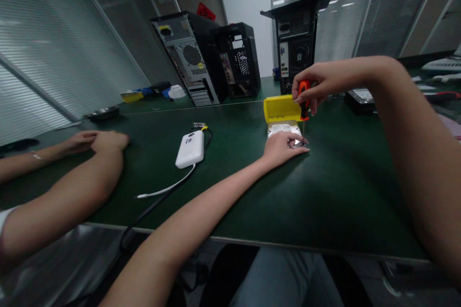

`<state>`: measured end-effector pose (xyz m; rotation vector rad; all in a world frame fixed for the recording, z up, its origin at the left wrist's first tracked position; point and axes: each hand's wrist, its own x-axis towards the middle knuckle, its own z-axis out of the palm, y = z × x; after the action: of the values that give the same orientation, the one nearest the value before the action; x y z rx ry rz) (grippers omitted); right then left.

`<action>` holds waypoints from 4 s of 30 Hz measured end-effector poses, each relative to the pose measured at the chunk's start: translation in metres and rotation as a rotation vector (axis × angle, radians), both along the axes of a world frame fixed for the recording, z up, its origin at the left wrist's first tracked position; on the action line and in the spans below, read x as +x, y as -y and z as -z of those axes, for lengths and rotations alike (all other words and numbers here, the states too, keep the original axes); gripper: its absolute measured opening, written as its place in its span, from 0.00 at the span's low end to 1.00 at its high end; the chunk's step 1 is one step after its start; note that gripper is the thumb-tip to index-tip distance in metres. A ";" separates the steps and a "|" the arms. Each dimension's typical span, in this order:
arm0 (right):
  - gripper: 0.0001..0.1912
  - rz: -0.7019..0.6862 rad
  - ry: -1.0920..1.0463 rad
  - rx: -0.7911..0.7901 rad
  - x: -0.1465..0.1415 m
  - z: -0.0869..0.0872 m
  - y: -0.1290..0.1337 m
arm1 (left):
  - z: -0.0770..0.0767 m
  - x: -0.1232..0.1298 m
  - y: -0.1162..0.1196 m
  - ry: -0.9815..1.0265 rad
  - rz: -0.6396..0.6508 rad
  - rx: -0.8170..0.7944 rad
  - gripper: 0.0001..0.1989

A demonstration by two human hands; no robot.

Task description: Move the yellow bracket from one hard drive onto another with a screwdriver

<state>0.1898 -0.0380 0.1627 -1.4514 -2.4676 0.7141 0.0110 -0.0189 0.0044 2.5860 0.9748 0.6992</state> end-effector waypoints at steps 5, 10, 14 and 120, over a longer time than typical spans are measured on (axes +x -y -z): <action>0.18 0.015 0.015 0.013 0.000 0.000 0.000 | 0.001 0.000 -0.002 -0.001 0.012 -0.003 0.18; 0.17 0.028 0.039 0.036 -0.001 0.000 0.002 | 0.001 -0.001 -0.003 0.003 0.019 0.002 0.17; 0.17 0.032 0.047 0.049 -0.002 0.000 0.002 | 0.001 -0.001 -0.001 0.001 0.009 0.000 0.17; 0.25 0.112 -0.004 0.010 -0.008 -0.002 0.006 | -0.001 -0.001 -0.001 -0.026 0.006 -0.015 0.18</action>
<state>0.1816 -0.0442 0.1651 -1.5687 -2.3612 0.6813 0.0097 -0.0176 0.0052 2.5901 0.9762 0.6562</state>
